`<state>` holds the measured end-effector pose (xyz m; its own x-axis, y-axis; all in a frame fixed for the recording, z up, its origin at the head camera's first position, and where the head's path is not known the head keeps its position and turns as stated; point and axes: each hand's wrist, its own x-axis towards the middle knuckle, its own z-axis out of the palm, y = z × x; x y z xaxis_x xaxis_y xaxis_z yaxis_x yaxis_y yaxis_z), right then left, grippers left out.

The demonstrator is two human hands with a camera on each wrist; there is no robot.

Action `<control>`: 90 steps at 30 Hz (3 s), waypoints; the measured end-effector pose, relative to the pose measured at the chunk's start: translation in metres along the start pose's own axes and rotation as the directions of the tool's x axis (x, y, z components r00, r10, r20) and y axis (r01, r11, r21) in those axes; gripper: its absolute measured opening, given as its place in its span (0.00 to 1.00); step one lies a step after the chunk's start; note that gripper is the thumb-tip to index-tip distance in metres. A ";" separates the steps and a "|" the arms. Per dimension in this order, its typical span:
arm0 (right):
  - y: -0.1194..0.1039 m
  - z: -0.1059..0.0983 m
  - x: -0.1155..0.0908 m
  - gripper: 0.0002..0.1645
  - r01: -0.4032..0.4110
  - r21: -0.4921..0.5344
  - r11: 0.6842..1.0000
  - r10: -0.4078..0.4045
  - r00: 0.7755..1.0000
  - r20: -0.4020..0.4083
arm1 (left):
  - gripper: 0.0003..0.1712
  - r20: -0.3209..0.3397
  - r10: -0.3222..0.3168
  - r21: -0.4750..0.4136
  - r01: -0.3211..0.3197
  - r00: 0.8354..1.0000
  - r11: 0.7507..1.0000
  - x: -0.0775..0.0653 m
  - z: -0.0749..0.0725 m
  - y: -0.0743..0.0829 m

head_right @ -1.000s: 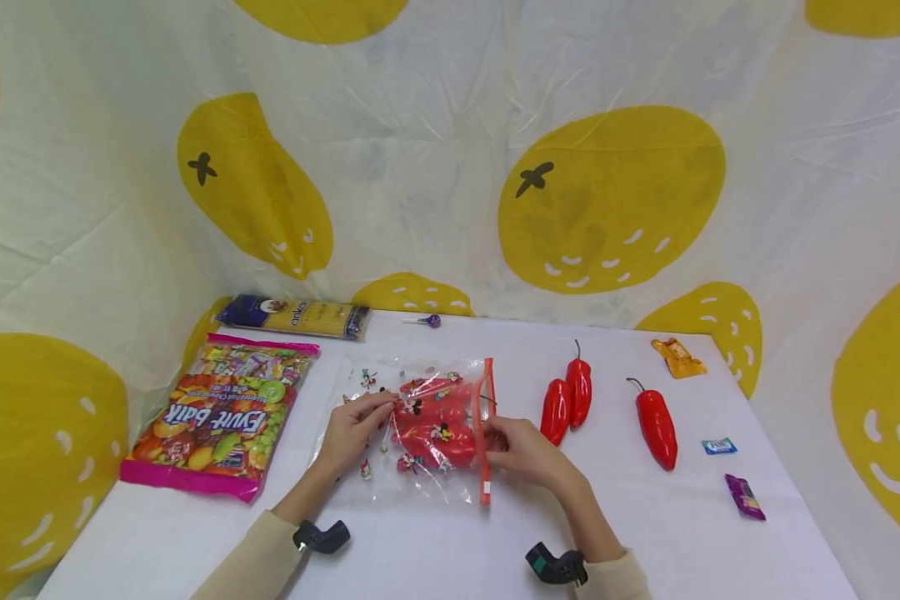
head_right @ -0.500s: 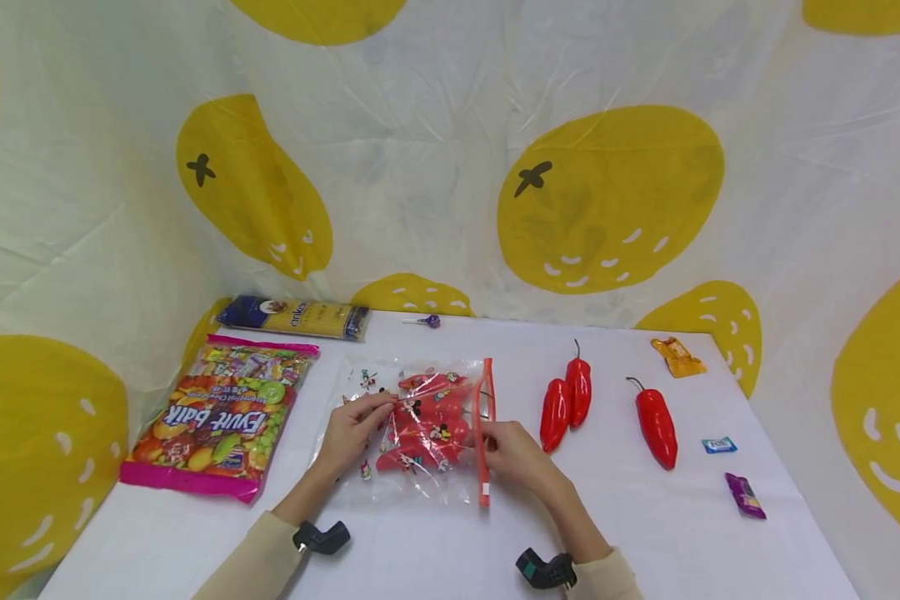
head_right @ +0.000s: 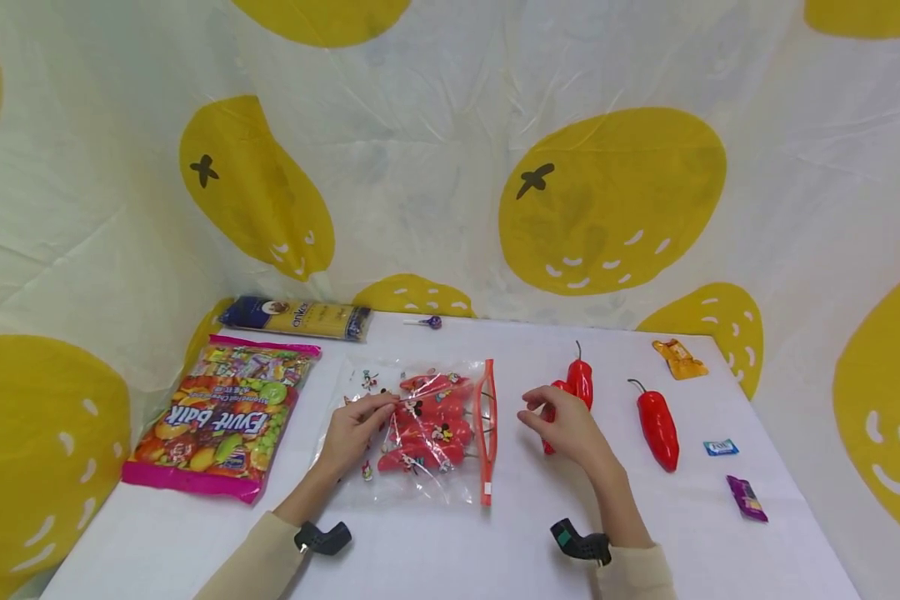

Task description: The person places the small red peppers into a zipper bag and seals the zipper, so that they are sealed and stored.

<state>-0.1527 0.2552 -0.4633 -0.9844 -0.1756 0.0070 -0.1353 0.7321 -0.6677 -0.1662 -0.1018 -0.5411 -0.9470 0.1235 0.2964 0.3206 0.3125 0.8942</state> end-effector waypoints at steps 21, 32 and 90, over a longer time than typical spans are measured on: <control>0.036 -0.020 0.019 0.42 -0.231 -0.183 0.956 0.228 0.973 -0.036 | 0.14 0.008 -0.003 -0.001 0.003 1.000 1.000 -0.001 0.002 0.000; 0.022 -0.009 0.018 0.39 -0.317 -0.157 0.935 0.322 0.947 0.005 | 0.12 0.010 0.003 -0.009 -0.003 1.000 1.000 0.001 0.000 0.000; 0.004 0.020 0.006 0.16 0.147 0.556 0.818 -0.415 0.820 0.394 | 0.08 -0.004 0.076 0.053 -0.075 0.997 0.996 0.006 -0.007 0.017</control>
<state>-0.1569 0.2442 -0.4807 -0.7070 -0.7071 -0.0107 -0.1929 0.2073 -0.9591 -0.1662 -0.1024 -0.5217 -0.9201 0.1426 0.3648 0.3916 0.3515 0.8503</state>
